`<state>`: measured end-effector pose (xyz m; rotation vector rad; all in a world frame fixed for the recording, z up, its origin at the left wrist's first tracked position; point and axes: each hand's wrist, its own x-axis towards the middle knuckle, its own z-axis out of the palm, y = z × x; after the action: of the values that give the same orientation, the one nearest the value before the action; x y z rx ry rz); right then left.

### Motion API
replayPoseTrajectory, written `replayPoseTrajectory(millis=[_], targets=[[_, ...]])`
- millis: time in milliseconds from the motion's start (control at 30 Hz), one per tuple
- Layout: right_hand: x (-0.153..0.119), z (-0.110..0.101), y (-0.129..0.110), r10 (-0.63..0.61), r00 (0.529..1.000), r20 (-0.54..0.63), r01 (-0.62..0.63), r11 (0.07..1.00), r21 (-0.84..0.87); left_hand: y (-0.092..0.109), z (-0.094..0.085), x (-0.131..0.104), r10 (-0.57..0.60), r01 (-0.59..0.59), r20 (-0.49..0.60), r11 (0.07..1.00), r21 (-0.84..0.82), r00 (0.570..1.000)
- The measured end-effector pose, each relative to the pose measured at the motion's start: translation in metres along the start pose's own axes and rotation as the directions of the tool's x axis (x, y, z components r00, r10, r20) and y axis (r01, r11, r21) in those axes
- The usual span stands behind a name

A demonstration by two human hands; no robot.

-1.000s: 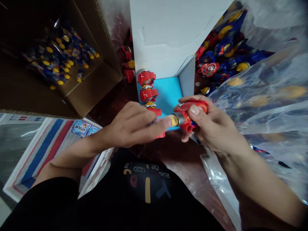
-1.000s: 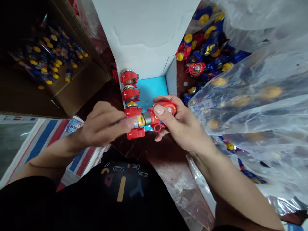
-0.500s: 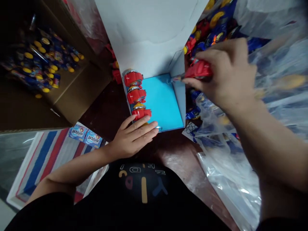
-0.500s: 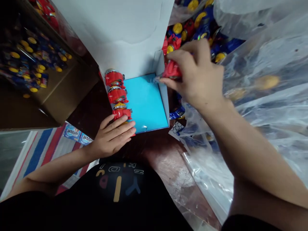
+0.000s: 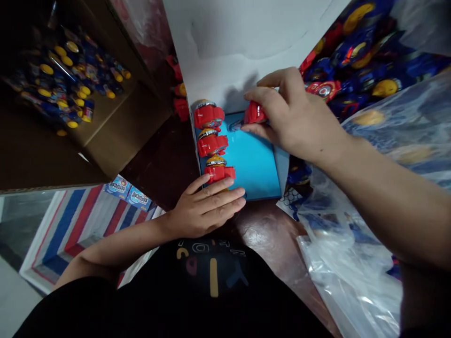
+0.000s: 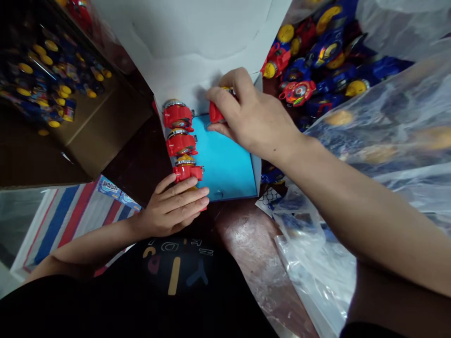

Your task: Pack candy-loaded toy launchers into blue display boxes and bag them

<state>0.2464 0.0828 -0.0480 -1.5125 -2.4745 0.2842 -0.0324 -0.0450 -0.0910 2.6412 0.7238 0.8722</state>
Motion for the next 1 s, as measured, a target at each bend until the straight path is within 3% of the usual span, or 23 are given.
replayPoseTrajectory(millis=[133,233,367,467,567,700,900,1000], targets=[[-0.031,-0.032,-0.005,-0.126,0.990,-0.062,0.128,0.991,0.034,-0.002,0.000,-0.001,-0.017,0.017,-0.011,1.000,-0.012,1.000],[-0.077,-0.046,-0.010,-0.252,0.967,0.048,0.247,0.965,0.091,-0.004,0.000,-0.001,-0.002,0.002,-0.015,1.000,-0.028,1.000],[-0.137,-0.041,-0.019,-0.125,0.991,0.049,0.130,0.982,-0.137,-0.006,0.001,0.000,-0.005,0.004,-0.020,0.999,-0.043,1.000],[-0.162,-0.037,-0.032,-0.114,0.991,0.074,0.131,0.949,-0.287,-0.005,0.001,0.001,0.009,-0.010,-0.022,0.999,-0.052,1.000],[-0.167,-0.037,-0.049,-0.131,0.987,0.094,0.158,0.897,-0.414,-0.003,0.002,0.002,0.001,-0.003,-0.035,0.999,-0.042,0.999],[-0.162,-0.039,-0.059,-0.173,0.984,0.032,0.167,0.865,-0.473,-0.002,0.003,0.001,-0.005,0.004,-0.057,1.000,-0.025,0.998],[-0.157,-0.017,-0.054,-0.227,0.968,0.109,0.251,0.846,-0.471,-0.003,0.012,0.001,0.013,-0.015,-0.084,1.000,-0.026,0.996],[-0.150,-0.008,-0.053,-0.225,0.968,0.115,0.253,0.880,-0.402,0.000,0.010,-0.003,0.012,-0.014,-0.088,1.000,-0.024,0.996]])
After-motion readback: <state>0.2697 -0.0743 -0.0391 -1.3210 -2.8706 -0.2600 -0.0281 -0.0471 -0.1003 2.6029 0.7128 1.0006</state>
